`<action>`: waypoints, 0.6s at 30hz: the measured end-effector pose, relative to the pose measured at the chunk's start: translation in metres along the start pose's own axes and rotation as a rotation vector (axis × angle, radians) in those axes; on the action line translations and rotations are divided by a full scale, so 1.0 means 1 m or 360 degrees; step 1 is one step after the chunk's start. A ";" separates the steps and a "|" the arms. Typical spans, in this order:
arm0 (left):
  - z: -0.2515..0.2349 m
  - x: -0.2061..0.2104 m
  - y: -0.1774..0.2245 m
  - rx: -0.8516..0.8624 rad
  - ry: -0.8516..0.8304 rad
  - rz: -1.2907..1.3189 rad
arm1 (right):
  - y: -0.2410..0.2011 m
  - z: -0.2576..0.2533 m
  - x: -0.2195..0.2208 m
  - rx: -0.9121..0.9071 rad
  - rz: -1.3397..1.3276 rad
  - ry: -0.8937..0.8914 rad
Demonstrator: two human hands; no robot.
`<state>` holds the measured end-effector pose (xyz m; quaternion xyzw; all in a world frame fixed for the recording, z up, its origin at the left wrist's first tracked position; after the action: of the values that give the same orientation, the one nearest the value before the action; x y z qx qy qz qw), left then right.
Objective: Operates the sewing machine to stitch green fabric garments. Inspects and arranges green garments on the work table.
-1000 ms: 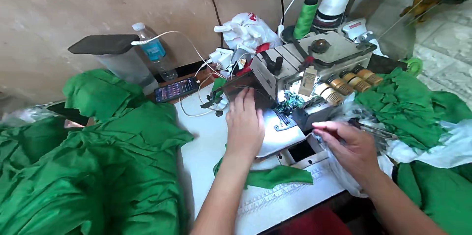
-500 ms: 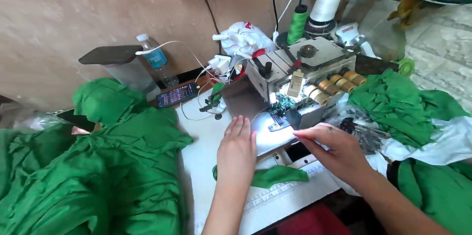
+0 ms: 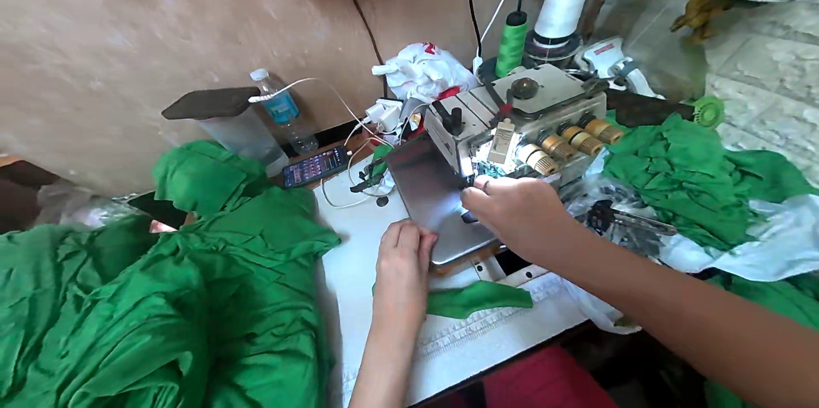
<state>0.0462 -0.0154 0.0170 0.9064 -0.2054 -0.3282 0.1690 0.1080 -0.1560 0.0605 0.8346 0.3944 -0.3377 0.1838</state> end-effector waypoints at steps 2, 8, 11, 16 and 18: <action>0.000 -0.001 -0.002 0.0089 -0.0046 0.0004 | -0.005 0.011 -0.008 -0.0061 -0.0060 0.0020; -0.008 -0.012 -0.014 0.0416 -0.0255 -0.0153 | -0.028 0.051 -0.021 -0.0224 -0.0195 0.0040; -0.013 -0.022 -0.033 0.0391 -0.0269 -0.0216 | -0.032 0.064 -0.027 -0.0184 -0.0307 0.0071; -0.016 -0.031 -0.046 -0.0001 -0.0261 -0.0349 | -0.054 0.081 -0.036 -0.0173 -0.0621 0.0128; -0.013 -0.030 -0.014 0.0103 -0.0156 -0.0119 | -0.064 0.086 -0.040 -0.0211 -0.0733 0.0171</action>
<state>0.0374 0.0133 0.0359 0.9012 -0.1899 -0.3716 0.1171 0.0033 -0.1871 0.0256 0.7256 0.6047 -0.2992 0.1352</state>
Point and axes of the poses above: each hand's wrist, its own z-axis away from the middle knuckle, its own x-axis out of the palm, y = z × x, the point moved 7 cm from there along -z, towards the middle knuckle, and after that the axes turned 11 degrees about y, right-handed, at the moved point
